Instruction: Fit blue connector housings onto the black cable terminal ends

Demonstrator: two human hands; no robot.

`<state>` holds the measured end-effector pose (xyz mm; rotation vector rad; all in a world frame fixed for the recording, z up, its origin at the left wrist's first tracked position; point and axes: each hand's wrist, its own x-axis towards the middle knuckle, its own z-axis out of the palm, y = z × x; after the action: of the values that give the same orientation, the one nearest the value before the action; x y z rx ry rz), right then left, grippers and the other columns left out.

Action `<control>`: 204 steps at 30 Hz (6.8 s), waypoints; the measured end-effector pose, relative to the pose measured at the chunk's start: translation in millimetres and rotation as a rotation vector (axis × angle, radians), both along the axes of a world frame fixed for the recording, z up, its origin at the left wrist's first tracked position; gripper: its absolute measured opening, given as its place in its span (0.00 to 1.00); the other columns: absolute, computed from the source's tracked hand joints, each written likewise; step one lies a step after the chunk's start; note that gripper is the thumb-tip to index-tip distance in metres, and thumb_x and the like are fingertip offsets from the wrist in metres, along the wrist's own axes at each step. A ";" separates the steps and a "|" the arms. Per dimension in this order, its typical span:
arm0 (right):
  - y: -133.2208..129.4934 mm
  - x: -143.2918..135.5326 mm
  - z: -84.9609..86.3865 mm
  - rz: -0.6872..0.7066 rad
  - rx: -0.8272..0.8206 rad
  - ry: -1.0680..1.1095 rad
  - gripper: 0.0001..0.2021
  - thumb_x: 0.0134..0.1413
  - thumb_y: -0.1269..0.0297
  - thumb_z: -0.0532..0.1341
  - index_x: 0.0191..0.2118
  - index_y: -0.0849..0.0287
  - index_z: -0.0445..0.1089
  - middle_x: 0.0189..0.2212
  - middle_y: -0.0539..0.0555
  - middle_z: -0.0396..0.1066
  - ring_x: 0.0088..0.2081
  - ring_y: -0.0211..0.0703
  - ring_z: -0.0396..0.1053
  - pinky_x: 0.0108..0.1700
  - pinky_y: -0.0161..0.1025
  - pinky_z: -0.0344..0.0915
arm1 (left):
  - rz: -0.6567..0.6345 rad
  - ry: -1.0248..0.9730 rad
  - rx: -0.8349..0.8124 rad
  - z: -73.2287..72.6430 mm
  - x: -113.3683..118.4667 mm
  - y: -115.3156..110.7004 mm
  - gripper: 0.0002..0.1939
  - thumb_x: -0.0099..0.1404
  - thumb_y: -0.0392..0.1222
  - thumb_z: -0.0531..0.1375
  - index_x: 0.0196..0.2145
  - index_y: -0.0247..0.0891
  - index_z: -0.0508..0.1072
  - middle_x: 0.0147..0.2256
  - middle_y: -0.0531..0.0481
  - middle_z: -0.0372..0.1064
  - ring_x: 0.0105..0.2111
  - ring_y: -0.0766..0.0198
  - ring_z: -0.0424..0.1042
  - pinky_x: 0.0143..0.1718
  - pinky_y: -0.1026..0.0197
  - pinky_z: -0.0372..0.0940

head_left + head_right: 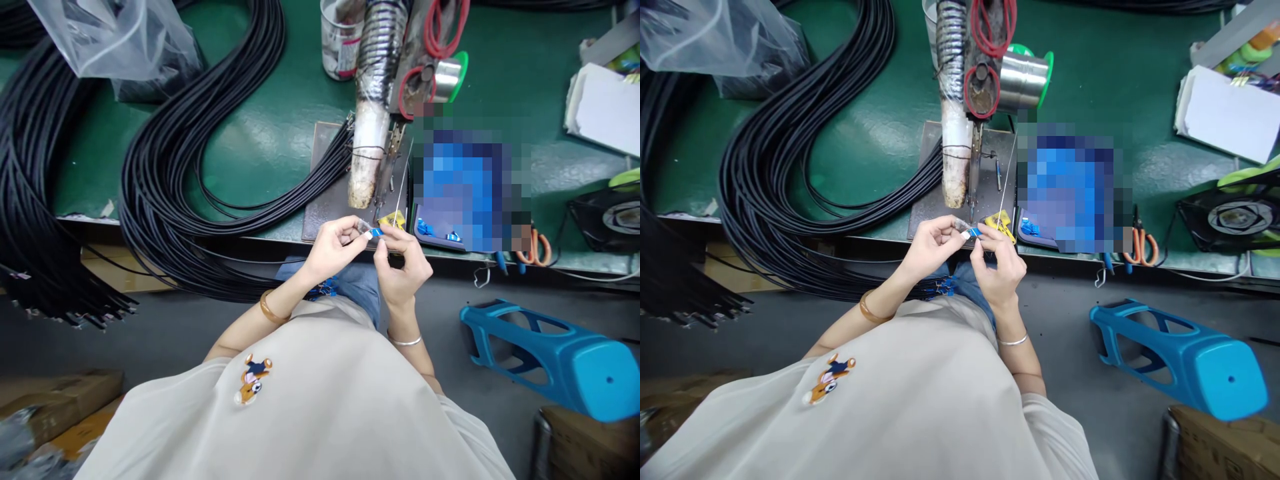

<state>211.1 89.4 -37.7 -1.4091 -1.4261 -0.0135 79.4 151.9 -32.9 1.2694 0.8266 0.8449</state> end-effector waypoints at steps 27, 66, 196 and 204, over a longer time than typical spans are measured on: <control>-16.4 5.0 10.3 0.020 -0.203 0.505 0.04 0.64 0.63 0.59 0.37 0.55 0.66 0.22 0.42 0.71 0.18 0.28 0.64 0.22 0.27 0.61 | -0.035 0.017 0.016 -0.6 -10.5 -11.6 0.07 0.61 0.41 0.62 0.30 0.33 0.71 0.24 0.53 0.67 0.21 0.72 0.66 0.25 0.69 0.64; -5.3 6.5 0.2 0.062 -0.070 -0.092 0.02 0.59 0.69 0.62 0.35 0.55 0.70 0.43 0.55 0.80 0.45 0.45 0.79 0.44 0.42 0.77 | -0.007 -0.080 -0.003 -5.6 -2.3 -3.5 0.11 0.61 0.43 0.63 0.28 0.33 0.70 0.25 0.55 0.62 0.25 0.74 0.60 0.27 0.70 0.57; 9.4 5.4 14.0 0.080 -0.075 -0.052 0.06 0.57 0.71 0.63 0.32 0.55 0.66 0.47 0.55 0.79 0.41 0.43 0.80 0.45 0.41 0.78 | 0.271 0.333 0.683 10.9 2.2 -5.3 0.07 0.65 0.34 0.58 0.28 0.37 0.69 0.26 0.53 0.66 0.26 0.69 0.63 0.30 0.66 0.59; 6.8 7.7 11.5 0.096 -0.077 -0.160 0.06 0.58 0.72 0.62 0.32 0.55 0.66 0.46 0.56 0.79 0.38 0.42 0.80 0.40 0.38 0.78 | 0.238 0.367 0.651 7.0 -0.1 -8.8 0.08 0.65 0.33 0.58 0.27 0.37 0.67 0.25 0.54 0.65 0.25 0.69 0.61 0.29 0.66 0.58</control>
<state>218.7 96.2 -26.2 -1.4258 -1.6409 -0.0102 79.3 143.1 -25.9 1.9653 1.0516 1.1441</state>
